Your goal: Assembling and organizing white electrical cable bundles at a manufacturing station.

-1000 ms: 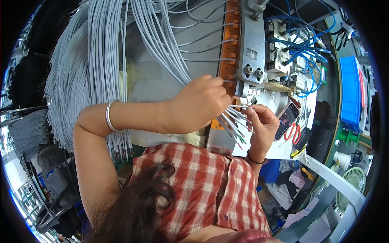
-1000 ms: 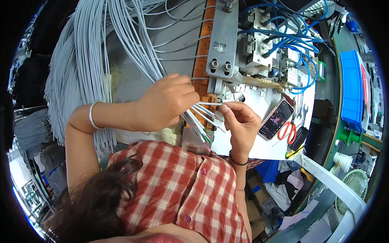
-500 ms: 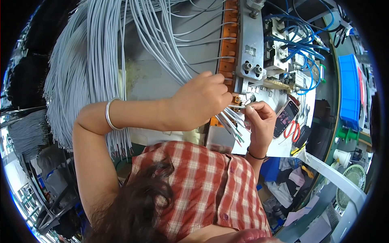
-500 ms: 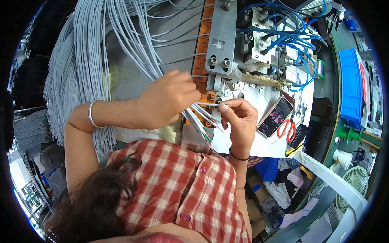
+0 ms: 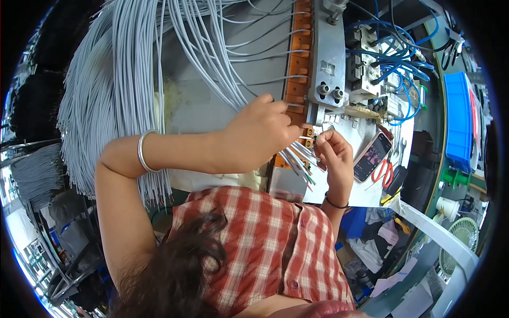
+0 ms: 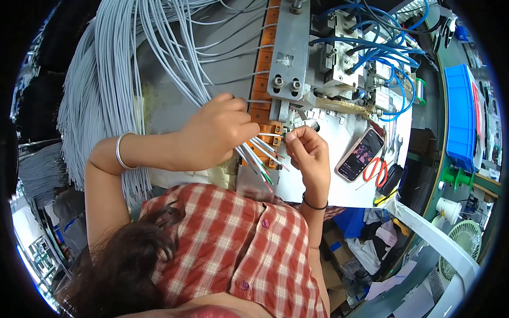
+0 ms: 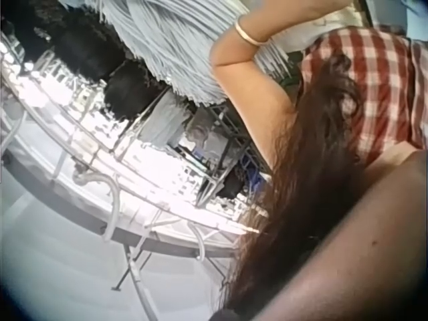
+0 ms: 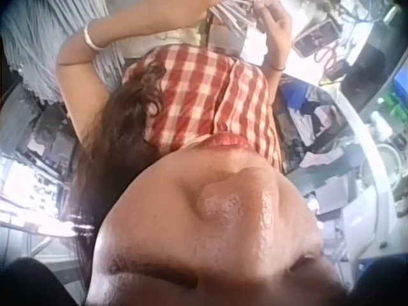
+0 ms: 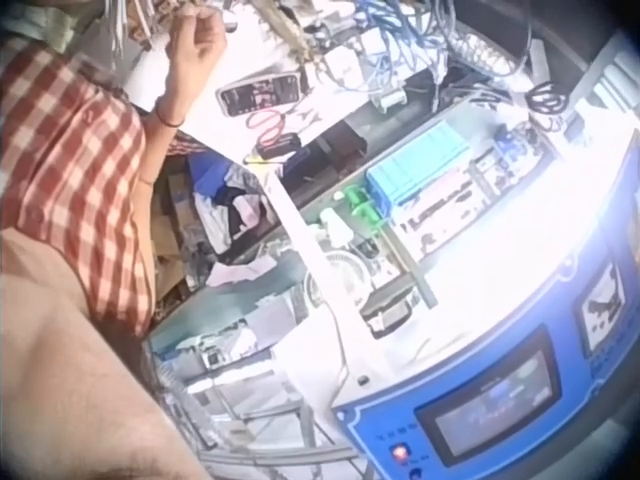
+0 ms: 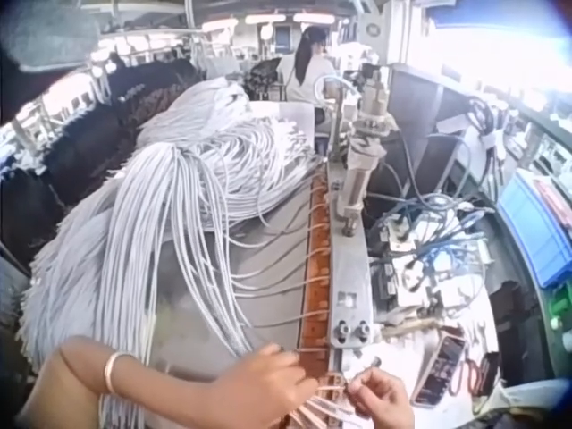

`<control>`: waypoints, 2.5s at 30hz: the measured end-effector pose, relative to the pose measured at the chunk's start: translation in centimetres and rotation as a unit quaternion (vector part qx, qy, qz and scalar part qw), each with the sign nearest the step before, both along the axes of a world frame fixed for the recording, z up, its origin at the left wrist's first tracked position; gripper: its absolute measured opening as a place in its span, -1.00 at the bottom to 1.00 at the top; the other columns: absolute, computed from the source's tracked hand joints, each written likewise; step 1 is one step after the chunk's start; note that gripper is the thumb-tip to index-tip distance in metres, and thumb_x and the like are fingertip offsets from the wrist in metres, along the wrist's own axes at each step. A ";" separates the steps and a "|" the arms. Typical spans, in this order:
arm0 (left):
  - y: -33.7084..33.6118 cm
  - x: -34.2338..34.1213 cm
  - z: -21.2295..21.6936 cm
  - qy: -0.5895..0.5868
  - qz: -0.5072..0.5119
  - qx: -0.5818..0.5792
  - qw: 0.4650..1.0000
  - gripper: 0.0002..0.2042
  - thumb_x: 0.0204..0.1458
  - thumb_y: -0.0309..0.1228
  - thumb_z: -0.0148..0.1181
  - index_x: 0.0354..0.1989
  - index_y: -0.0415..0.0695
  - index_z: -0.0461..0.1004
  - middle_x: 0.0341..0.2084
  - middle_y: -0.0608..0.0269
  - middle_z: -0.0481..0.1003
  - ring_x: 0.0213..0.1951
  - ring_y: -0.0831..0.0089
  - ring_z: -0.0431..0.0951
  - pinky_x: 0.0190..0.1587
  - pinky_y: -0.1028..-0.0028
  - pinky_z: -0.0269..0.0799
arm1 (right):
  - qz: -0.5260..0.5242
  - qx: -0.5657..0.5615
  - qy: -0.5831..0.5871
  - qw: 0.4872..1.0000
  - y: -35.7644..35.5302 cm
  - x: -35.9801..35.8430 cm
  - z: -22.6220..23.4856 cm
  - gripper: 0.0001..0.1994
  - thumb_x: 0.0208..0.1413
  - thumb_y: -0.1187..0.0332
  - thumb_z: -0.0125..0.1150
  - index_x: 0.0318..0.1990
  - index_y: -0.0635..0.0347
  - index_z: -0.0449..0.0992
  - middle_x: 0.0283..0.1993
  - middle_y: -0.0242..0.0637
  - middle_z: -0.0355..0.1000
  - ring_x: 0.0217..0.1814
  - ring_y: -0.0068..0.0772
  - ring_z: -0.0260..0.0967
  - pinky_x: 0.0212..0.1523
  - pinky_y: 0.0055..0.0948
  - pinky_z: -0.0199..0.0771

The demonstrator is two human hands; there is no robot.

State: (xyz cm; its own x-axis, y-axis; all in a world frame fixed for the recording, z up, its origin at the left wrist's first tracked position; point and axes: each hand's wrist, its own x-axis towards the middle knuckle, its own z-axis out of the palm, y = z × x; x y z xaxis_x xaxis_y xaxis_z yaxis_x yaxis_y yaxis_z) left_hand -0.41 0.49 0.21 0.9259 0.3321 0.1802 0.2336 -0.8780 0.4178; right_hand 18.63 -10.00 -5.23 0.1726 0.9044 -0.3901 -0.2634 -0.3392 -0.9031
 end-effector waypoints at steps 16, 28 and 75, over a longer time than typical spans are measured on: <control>0.1 0.4 0.1 -0.056 0.000 -0.019 0.998 -0.81 -0.48 -0.63 0.07 -0.58 -0.18 0.29 -0.59 0.23 0.27 -0.40 0.28 0.27 -0.35 0.37 0.19 | -0.097 0.097 -0.056 0.989 -0.3 -1.4 1.7 -0.94 -0.03 0.55 0.11 -0.39 0.38 0.44 -0.46 -0.32 0.38 -0.60 -0.73 0.21 -0.68 -0.79 0.06; 0.0 0.5 -0.2 -0.070 -0.013 -0.017 0.997 -0.83 -0.47 -0.63 0.06 -0.60 -0.18 0.29 -0.60 0.22 0.26 -0.38 0.29 0.27 -0.35 0.38 0.17 | -0.054 0.101 0.044 0.992 -0.3 -0.6 1.4 -0.95 -0.05 0.54 0.12 -0.47 0.34 0.40 -0.53 -0.33 0.34 -0.66 -0.70 0.15 -0.71 -0.74 0.10; 0.0 0.4 -0.3 -0.029 -0.010 -0.031 0.999 -0.79 -0.46 -0.63 0.06 -0.53 -0.18 0.31 -0.55 0.21 0.29 -0.38 0.27 0.31 -0.34 0.37 0.20 | -0.006 0.115 0.061 0.991 -0.3 -0.7 2.1 -0.99 -0.04 0.59 0.08 -0.45 0.34 0.39 -0.52 -0.30 0.37 -0.71 -0.71 0.16 -0.74 -0.75 0.12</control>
